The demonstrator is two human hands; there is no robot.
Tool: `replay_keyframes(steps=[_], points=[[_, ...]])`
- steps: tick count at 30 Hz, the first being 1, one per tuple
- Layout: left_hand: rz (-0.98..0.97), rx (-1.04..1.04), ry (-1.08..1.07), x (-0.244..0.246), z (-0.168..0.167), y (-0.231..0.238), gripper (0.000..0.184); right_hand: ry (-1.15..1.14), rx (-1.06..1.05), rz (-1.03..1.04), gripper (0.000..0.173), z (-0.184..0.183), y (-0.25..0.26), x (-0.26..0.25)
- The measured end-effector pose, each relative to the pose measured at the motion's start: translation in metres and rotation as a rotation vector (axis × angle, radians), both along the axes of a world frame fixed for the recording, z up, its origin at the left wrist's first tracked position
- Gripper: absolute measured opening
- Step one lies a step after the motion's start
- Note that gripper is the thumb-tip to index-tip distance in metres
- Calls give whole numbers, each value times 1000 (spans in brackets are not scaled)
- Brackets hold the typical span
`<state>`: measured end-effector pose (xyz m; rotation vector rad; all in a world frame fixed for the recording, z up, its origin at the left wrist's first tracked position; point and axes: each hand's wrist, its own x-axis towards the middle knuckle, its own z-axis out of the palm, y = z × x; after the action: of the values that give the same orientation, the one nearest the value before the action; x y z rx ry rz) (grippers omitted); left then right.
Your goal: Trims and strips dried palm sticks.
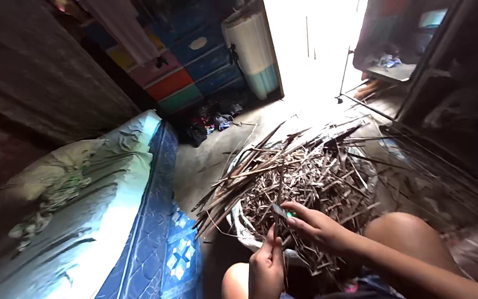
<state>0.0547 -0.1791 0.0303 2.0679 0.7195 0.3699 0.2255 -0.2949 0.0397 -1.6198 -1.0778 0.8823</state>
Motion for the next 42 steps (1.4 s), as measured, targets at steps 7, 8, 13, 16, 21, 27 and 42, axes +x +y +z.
replay_keyframes(steps=[7, 8, 13, 16, 21, 27, 42], points=[[52, 99, -7, -4, -11, -1, 28, 332, -71, 184, 59, -11, -1, -17], [62, 116, 3, -4, -13, -1, 27, 391, -67, 211, 62, -14, -2, -18], [79, 185, 48, -3, -15, -3, 28, 435, 1, 137, 61, -25, -3, -31], [68, 178, 56, -1, -11, -3, 28, 345, 25, 68, 58, -30, 1, -36], [36, 160, 59, -1, -10, -4, 35, 335, 53, -122, 54, -28, 6, -23], [54, 72, 88, -5, -15, 1, 36, 458, -9, -51, 57, -22, 1, 31], [52, 177, 100, 8, -14, -3, 30, 439, -36, 4, 56, -36, 6, -28]])
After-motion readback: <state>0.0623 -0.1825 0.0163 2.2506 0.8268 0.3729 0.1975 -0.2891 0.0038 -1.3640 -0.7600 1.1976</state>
